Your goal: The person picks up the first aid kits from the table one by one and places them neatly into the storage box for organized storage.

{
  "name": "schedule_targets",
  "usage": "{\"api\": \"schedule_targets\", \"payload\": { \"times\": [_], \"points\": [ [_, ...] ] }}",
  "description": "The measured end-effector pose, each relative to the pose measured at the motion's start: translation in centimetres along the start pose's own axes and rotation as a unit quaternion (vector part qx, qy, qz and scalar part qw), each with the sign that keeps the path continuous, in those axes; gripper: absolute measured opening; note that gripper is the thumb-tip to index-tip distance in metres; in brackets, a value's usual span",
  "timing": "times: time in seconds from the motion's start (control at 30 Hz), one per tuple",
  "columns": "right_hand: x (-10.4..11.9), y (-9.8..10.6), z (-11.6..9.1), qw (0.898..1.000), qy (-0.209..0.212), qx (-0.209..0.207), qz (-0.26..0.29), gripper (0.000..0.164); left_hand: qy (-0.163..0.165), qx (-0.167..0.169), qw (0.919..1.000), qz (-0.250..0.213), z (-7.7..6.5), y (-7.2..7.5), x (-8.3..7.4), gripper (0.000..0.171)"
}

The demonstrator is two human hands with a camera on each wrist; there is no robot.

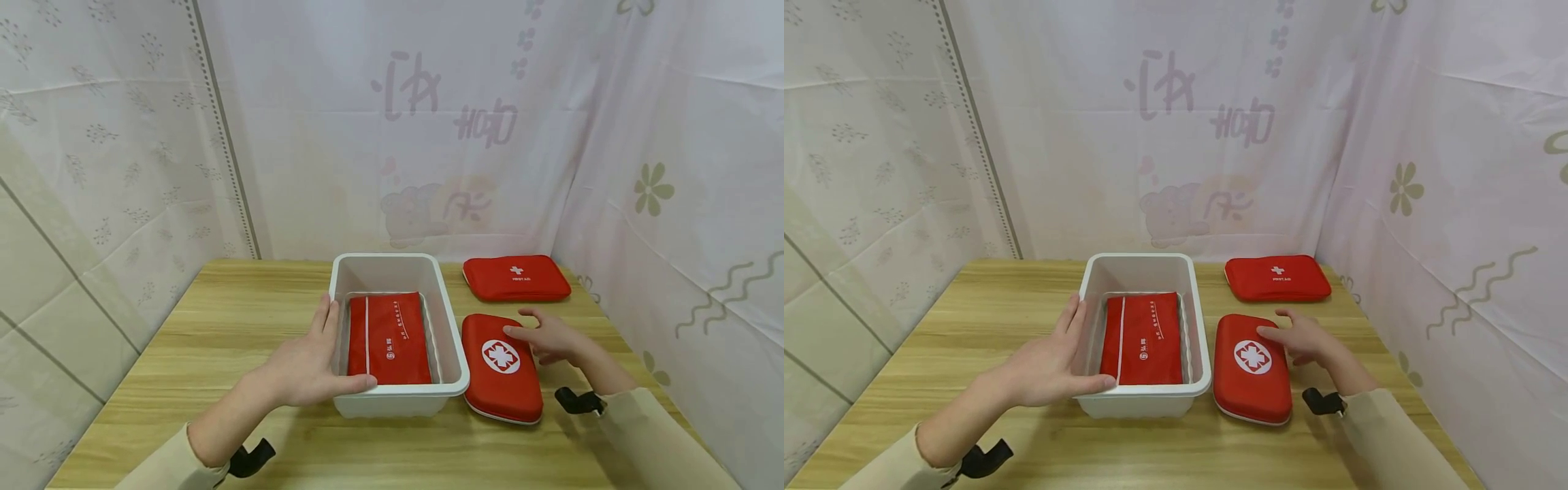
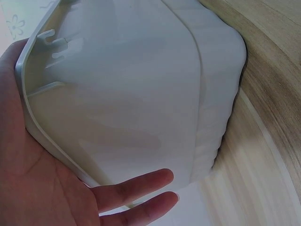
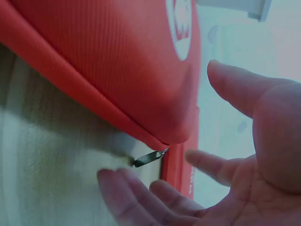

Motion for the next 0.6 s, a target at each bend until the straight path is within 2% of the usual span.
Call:
{"api": "schedule_targets", "payload": {
  "times": [0.07,0.27,0.37,0.47,0.6],
  "points": [
    [0.1,0.1,0.5,1.000,-0.011,-0.003,0.000,0.097,-0.001,-0.001,1.0000,0.001,0.0,0.0,0.0,0.149],
    [0.0,-0.2,1.9,0.999,-0.028,0.023,0.023,0.100,-0.002,0.001,1.0000,0.000,0.0,-0.1,0.1,0.147],
    [0.0,-0.4,2.4,0.999,-0.030,0.029,0.033,0.092,-0.001,0.001,1.0000,-0.001,0.0,-0.1,0.2,0.148],
    [-0.1,-0.4,2.6,0.998,-0.029,0.029,0.037,0.075,0.000,-0.001,1.0000,-0.001,0.0,-0.1,0.2,0.149],
    [-0.2,-0.3,2.7,0.999,-0.007,0.025,0.040,0.060,0.000,-0.005,1.0000,-0.001,0.1,-0.2,0.2,0.148]
  ]
}}
Point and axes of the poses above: each hand's wrist, its own z-axis towards the middle knuckle, its own y-axis out of the back of the hand, x = y × z, the point moved 2 cm from there along z, towards the middle knuckle, and after that the axes turned 11 degrees about -z, right-handed, at the moved point
